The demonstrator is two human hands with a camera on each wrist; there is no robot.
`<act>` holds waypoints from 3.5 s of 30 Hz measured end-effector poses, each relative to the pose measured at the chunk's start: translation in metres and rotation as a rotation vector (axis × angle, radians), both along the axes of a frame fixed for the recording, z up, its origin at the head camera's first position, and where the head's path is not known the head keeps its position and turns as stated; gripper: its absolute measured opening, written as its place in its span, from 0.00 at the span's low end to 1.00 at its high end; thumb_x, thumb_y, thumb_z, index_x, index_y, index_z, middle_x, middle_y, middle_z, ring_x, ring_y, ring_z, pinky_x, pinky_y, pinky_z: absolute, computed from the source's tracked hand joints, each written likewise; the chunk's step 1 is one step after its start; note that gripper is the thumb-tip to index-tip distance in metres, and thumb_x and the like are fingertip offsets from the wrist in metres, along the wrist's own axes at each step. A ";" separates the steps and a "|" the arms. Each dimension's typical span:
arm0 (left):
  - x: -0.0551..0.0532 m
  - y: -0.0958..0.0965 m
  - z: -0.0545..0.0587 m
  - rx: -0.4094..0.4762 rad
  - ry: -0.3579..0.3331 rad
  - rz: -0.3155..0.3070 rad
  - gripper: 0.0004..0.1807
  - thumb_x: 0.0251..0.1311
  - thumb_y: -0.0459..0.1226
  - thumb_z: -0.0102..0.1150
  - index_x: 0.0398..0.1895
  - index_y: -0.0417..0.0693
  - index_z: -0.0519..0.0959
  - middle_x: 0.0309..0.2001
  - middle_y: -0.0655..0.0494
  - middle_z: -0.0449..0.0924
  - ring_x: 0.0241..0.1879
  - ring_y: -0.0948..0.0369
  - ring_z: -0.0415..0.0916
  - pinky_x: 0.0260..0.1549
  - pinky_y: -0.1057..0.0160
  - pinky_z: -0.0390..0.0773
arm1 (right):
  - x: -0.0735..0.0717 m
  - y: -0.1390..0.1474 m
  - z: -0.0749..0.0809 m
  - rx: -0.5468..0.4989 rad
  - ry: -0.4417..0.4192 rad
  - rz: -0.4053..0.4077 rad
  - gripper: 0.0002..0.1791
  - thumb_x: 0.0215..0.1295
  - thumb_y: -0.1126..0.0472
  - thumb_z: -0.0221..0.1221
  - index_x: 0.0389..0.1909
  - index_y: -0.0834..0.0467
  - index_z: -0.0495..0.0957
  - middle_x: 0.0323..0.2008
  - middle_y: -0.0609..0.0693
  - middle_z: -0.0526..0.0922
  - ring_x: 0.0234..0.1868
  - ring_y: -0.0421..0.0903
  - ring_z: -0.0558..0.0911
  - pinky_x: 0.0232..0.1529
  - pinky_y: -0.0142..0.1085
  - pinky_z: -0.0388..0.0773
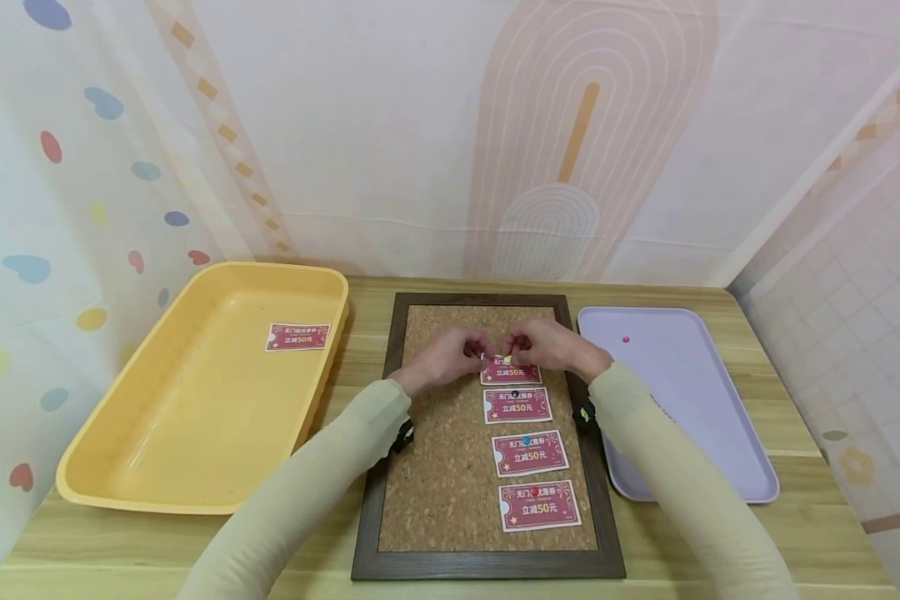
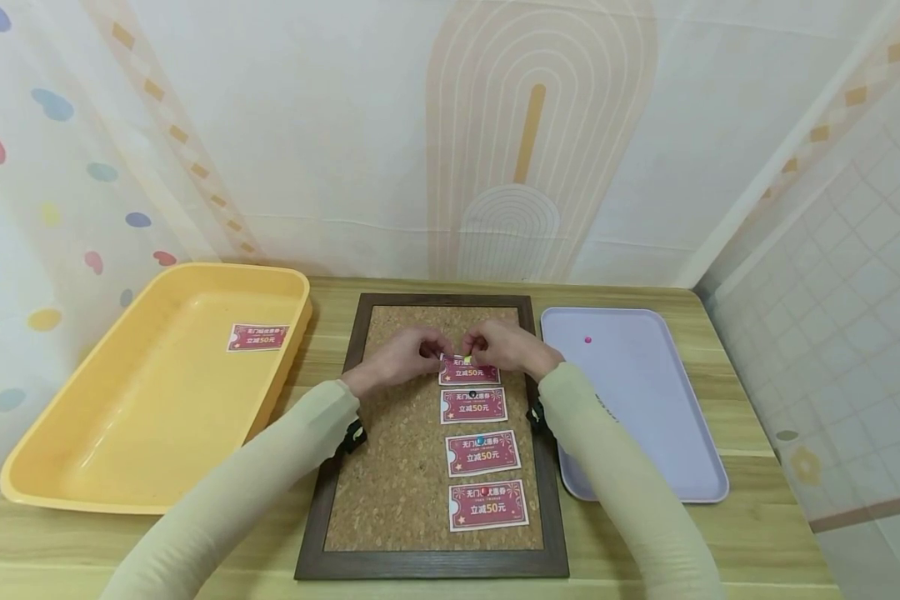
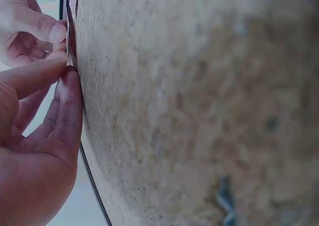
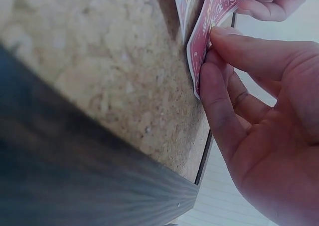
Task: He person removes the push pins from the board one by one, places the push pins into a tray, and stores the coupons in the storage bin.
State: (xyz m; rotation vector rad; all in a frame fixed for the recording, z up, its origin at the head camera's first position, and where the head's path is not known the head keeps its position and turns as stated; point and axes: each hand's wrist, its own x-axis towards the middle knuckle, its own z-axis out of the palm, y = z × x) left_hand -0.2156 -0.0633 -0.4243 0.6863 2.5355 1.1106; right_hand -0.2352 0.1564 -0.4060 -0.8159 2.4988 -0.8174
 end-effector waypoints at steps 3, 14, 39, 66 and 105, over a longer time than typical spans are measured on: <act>-0.001 0.000 0.000 0.000 -0.006 0.002 0.06 0.65 0.27 0.65 0.44 0.40 0.86 0.37 0.52 0.85 0.35 0.62 0.77 0.34 0.67 0.75 | 0.000 -0.001 0.000 0.005 0.008 0.002 0.05 0.67 0.71 0.64 0.40 0.61 0.84 0.33 0.50 0.84 0.34 0.42 0.78 0.38 0.35 0.76; 0.000 0.000 -0.001 -0.007 -0.012 0.029 0.06 0.64 0.28 0.65 0.43 0.40 0.86 0.36 0.53 0.85 0.35 0.62 0.77 0.34 0.68 0.75 | -0.001 -0.002 -0.002 0.028 -0.005 -0.026 0.05 0.67 0.71 0.64 0.39 0.60 0.84 0.32 0.49 0.83 0.33 0.42 0.78 0.36 0.33 0.75; 0.000 0.001 0.000 -0.036 -0.026 0.058 0.06 0.64 0.30 0.68 0.43 0.41 0.86 0.37 0.54 0.85 0.36 0.62 0.78 0.36 0.66 0.76 | 0.000 -0.001 -0.004 -0.018 -0.029 -0.023 0.03 0.67 0.71 0.64 0.37 0.60 0.83 0.32 0.49 0.83 0.32 0.42 0.77 0.36 0.34 0.75; 0.003 0.000 0.002 -0.019 -0.049 0.075 0.07 0.64 0.28 0.66 0.43 0.41 0.86 0.37 0.53 0.84 0.36 0.61 0.77 0.36 0.66 0.75 | 0.000 -0.002 -0.005 -0.035 -0.054 -0.029 0.04 0.69 0.72 0.62 0.36 0.61 0.82 0.32 0.50 0.83 0.31 0.43 0.78 0.35 0.34 0.76; 0.002 -0.001 0.000 -0.034 -0.035 0.079 0.06 0.64 0.29 0.68 0.43 0.42 0.86 0.38 0.53 0.85 0.37 0.61 0.78 0.37 0.66 0.76 | -0.002 -0.003 -0.001 0.008 -0.050 0.008 0.05 0.70 0.72 0.60 0.37 0.61 0.83 0.31 0.50 0.83 0.31 0.42 0.77 0.35 0.34 0.75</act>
